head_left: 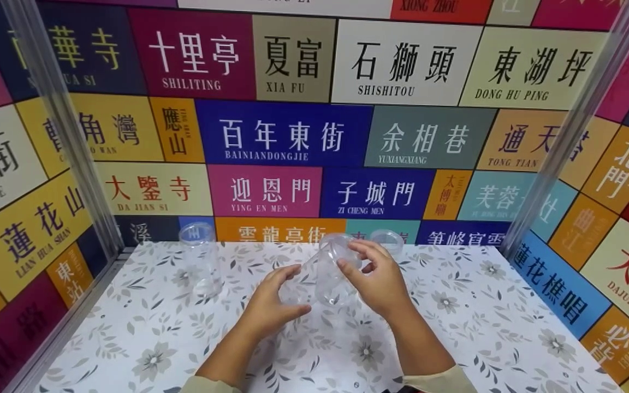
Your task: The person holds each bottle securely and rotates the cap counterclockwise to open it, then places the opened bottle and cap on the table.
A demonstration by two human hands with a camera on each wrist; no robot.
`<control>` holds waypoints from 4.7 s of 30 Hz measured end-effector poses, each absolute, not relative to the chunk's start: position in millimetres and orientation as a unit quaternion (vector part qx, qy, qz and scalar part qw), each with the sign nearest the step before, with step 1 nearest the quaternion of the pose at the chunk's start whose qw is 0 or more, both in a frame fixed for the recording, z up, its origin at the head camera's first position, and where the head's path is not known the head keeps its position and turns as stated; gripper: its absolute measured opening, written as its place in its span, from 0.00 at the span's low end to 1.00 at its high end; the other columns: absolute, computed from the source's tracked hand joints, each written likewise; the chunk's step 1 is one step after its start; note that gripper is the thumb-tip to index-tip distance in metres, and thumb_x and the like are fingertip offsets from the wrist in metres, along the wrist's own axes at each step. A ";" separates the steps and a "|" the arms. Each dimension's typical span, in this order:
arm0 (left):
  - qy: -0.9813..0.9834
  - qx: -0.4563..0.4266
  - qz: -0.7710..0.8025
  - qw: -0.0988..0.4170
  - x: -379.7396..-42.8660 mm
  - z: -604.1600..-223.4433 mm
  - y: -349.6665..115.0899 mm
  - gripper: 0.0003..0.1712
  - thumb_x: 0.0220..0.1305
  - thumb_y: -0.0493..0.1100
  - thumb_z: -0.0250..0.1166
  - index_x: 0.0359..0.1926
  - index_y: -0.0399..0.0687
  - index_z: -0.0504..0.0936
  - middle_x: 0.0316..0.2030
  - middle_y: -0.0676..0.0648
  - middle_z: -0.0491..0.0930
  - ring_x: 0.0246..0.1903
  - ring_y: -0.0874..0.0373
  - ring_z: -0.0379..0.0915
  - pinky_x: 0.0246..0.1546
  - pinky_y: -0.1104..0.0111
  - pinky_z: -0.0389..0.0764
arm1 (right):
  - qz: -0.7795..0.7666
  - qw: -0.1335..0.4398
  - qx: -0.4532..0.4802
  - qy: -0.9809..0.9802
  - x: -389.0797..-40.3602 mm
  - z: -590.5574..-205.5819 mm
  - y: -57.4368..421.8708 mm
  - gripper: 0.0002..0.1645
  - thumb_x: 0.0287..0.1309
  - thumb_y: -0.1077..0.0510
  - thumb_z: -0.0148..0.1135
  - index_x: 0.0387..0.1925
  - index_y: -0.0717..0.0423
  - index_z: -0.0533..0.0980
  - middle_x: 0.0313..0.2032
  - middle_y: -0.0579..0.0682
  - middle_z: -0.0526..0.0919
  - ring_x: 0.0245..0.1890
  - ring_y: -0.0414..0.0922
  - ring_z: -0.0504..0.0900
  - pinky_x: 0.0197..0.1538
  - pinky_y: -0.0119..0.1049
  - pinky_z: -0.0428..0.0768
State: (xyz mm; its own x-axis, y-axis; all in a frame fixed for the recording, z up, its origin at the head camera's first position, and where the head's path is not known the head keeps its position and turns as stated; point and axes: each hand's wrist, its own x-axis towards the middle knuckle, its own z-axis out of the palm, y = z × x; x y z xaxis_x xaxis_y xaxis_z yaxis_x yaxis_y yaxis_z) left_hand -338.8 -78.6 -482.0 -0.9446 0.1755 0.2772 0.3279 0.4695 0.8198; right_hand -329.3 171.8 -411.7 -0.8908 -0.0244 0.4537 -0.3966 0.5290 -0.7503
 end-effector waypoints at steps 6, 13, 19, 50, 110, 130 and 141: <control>-0.855 -0.147 -0.491 0.080 -337.9 -481.9 -79.2 0.48 0.52 0.48 0.85 0.74 0.61 0.75 0.72 0.52 0.77 0.74 0.48 0.71 0.80 0.44 0.68 | 0.478 0.186 0.136 -0.848 -328.3 -411.1 171.9 0.27 0.67 0.40 0.73 0.64 0.41 0.83 0.70 0.39 0.80 0.53 0.45 0.81 0.54 0.45 0.85; -0.854 -0.135 -0.497 0.072 -338.3 -481.5 -78.6 0.48 0.54 0.47 0.85 0.74 0.62 0.74 0.72 0.52 0.77 0.76 0.47 0.69 0.80 0.42 0.66 | 0.481 0.195 0.174 -0.837 -327.4 -410.8 172.6 0.24 0.70 0.50 0.70 0.65 0.44 0.83 0.71 0.40 0.80 0.71 0.45 0.78 0.64 0.48 0.85; -0.850 -0.145 -0.501 0.075 -338.5 -483.1 -79.8 0.48 0.53 0.48 0.85 0.75 0.61 0.74 0.72 0.53 0.77 0.75 0.48 0.70 0.80 0.42 0.66 | 0.491 0.208 0.196 -0.823 -328.7 -413.1 172.9 0.25 0.67 0.60 0.69 0.64 0.49 0.83 0.71 0.45 0.81 0.75 0.49 0.75 0.65 0.52 0.85; -0.855 -0.164 -0.483 0.089 -339.1 -484.7 -79.7 0.49 0.53 0.48 0.85 0.75 0.58 0.74 0.72 0.52 0.77 0.74 0.47 0.72 0.78 0.43 0.70 | 0.474 0.202 0.135 -0.846 -329.4 -412.0 172.8 0.27 0.66 0.41 0.73 0.63 0.44 0.84 0.68 0.43 0.81 0.53 0.44 0.80 0.53 0.42 0.84; -0.856 -0.158 -0.486 0.075 -335.7 -480.5 -77.8 0.49 0.53 0.48 0.85 0.75 0.64 0.74 0.71 0.54 0.77 0.74 0.50 0.71 0.78 0.44 0.70 | 0.457 0.195 0.116 -0.860 -327.1 -410.3 171.9 0.34 0.64 0.33 0.73 0.67 0.40 0.82 0.69 0.42 0.79 0.56 0.47 0.81 0.57 0.48 0.85; -0.855 -0.153 -0.491 0.066 -337.0 -481.0 -77.8 0.50 0.53 0.48 0.85 0.76 0.62 0.74 0.72 0.53 0.77 0.75 0.49 0.71 0.79 0.44 0.69 | 0.485 0.181 0.183 -0.836 -325.3 -408.5 174.8 0.28 0.66 0.60 0.66 0.66 0.42 0.82 0.73 0.40 0.78 0.78 0.47 0.71 0.74 0.56 0.79; -0.855 -0.151 -0.492 0.070 -336.4 -480.9 -77.1 0.49 0.52 0.49 0.85 0.75 0.65 0.74 0.71 0.54 0.77 0.74 0.49 0.71 0.79 0.44 0.69 | 0.472 0.188 0.147 -0.849 -324.3 -406.8 173.5 0.35 0.67 0.39 0.71 0.71 0.44 0.77 0.74 0.42 0.76 0.72 0.47 0.76 0.68 0.53 0.82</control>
State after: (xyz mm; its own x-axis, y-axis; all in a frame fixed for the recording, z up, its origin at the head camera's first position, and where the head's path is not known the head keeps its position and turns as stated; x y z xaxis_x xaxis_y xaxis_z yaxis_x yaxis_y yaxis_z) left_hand -336.4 -77.1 -480.9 -0.9445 0.1898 0.2680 0.3271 0.4705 0.8195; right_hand -324.3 173.5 -406.8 -0.8861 -0.0716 0.4580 -0.4267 0.5120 -0.7455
